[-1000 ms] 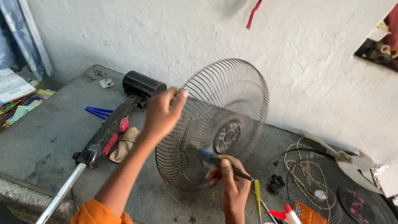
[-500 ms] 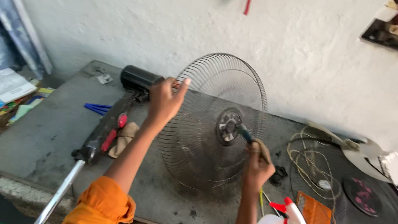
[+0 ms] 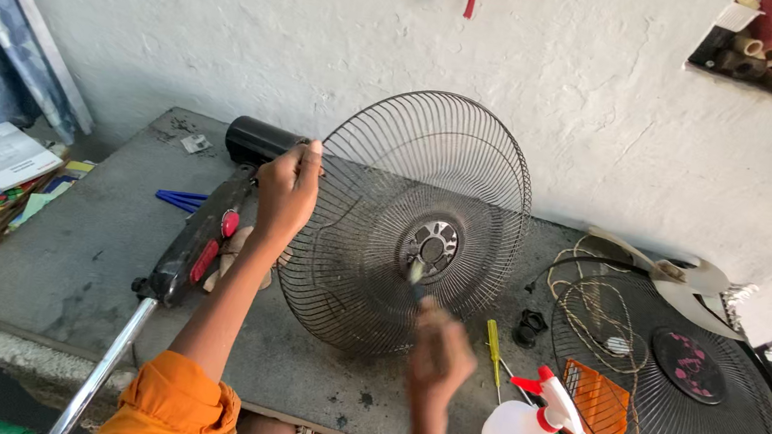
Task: The person scrubs a disassembled fan grill with a brush, then sprays it with a cleaning solution and continues scrubbing both sides. The grill is flipped to clean the reverse side before being set down.
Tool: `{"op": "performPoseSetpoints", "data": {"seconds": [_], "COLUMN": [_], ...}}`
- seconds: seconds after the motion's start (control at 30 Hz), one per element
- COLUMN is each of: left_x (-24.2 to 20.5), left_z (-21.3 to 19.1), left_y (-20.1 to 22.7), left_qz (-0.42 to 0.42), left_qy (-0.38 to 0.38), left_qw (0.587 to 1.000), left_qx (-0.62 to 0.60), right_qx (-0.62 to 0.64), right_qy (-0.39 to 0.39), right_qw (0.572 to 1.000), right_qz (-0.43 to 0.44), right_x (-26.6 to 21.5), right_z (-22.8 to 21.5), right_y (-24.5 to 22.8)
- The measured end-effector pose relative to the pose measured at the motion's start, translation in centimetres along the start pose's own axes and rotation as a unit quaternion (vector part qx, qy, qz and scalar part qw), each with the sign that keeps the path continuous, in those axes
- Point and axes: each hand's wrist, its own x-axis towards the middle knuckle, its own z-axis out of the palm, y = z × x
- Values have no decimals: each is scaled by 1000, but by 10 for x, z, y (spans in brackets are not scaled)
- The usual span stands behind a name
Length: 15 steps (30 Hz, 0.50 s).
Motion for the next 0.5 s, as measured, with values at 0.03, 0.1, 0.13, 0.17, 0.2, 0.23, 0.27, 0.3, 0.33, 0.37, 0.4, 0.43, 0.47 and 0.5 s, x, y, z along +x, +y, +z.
{"op": "performPoseSetpoints", "data": {"seconds": [0.03, 0.1, 0.13, 0.17, 0.2, 0.23, 0.27, 0.3, 0.33, 0.37, 0.4, 0.43, 0.47, 0.5], "left_x": [0, -3, -7, -11, -15, -19, -23, -26, -29, -29, -28, -27, -26, -25], "left_z": [-2, -10, -16, -20, -24, -27, -29, -29, -30, -29, -29, -29, -29, -31], "left_y": [0, -2, -4, -6, -7, -7, -8, -9, -10, -12, -14, -16, -18, -20], "left_qz": [-17, -36, -38, -40, -40, -41, -41, -42, -42, -41, -40, -40, -39, -45], "left_qy": [-6, -11, -11, -13, -10, -4, 1, 5, 8, 14, 18, 22, 25, 22], "left_qw": [1000, 999, 999, 999, 999, 999, 999, 999, 998, 998, 999, 999, 999, 999], "left_qx": [10, 13, 7, 0, -8, -20, -32, -33, -34, -35, -29, -22, -15, -19], "right_qx": [18, 54, 65, 73, 82, 39, -4, -47, -33, -18, -3, 43, 89, 136], "right_qy": [-48, -146, -121, -96, -70, -47, -25, -5, -22, -39, -55, -88, -121, -154], "right_qw": [999, 987, 988, 989, 988, 983, 973, 957, 973, 986, 994, 990, 982, 971], "right_qz": [13, 44, 65, 88, 110, 171, 231, 287, 226, 162, 97, 106, 115, 126], "right_x": [-8, -15, -15, -7, 0, 5, 6, 7, 1, -9, -19, -27, -27, -29], "right_z": [-6, -20, -25, -34, -36, -36, -34, -32, -28, -22, -18, -17, -19, -21], "right_y": [-7, -10, -6, 5, 15, 20, 22, 22, 15, 2, -11, -20, -20, -21]}}
